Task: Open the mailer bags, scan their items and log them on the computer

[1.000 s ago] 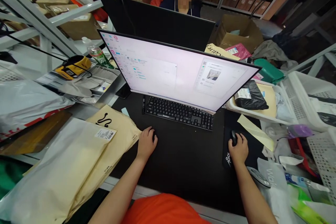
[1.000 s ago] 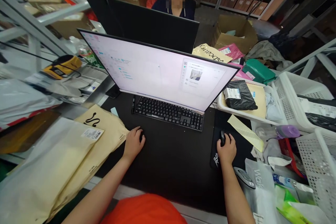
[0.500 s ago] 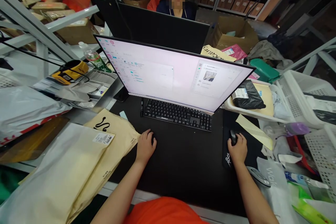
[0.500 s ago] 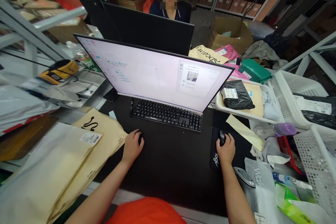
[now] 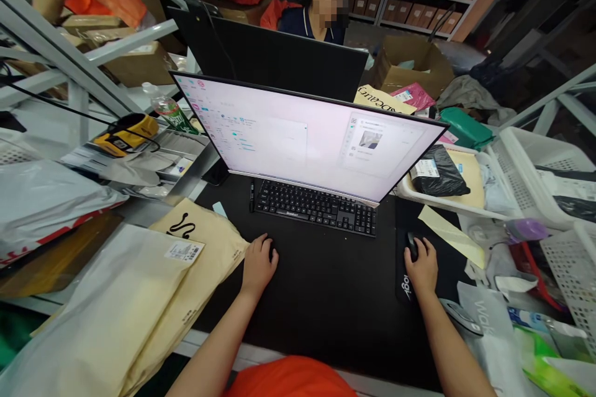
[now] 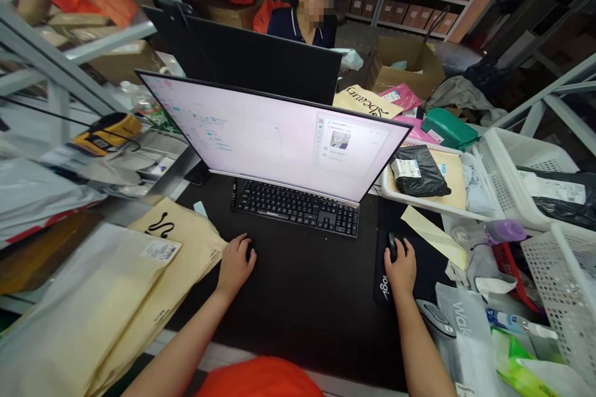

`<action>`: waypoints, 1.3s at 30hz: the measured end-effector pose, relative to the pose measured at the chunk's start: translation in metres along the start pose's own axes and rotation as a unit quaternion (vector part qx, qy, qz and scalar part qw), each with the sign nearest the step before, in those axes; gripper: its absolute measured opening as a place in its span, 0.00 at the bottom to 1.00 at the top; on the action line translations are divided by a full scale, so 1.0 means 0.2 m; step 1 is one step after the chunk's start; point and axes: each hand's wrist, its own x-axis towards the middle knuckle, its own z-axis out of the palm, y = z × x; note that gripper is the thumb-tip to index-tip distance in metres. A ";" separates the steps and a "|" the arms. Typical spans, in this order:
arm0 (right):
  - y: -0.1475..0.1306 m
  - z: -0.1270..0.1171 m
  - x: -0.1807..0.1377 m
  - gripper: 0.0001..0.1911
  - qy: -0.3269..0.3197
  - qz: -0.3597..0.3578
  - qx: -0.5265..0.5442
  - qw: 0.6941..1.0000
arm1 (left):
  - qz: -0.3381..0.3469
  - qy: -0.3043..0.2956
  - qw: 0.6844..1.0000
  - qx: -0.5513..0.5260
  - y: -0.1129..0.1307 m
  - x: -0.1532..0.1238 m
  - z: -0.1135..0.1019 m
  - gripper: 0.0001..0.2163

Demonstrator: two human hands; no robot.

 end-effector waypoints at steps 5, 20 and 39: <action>0.00 0.00 0.00 0.27 0.002 0.000 -0.006 1.000 | 0.004 0.005 1.000 -0.004 0.00 0.00 0.00 0.11; -0.01 -0.01 0.00 0.27 0.002 -0.006 -0.019 1.000 | -0.005 0.002 1.000 -0.016 0.00 0.00 0.00 0.11; -0.03 -0.02 0.00 0.27 0.009 0.003 -0.037 0.999 | -0.010 -0.002 1.000 -0.018 0.00 0.00 -0.01 0.11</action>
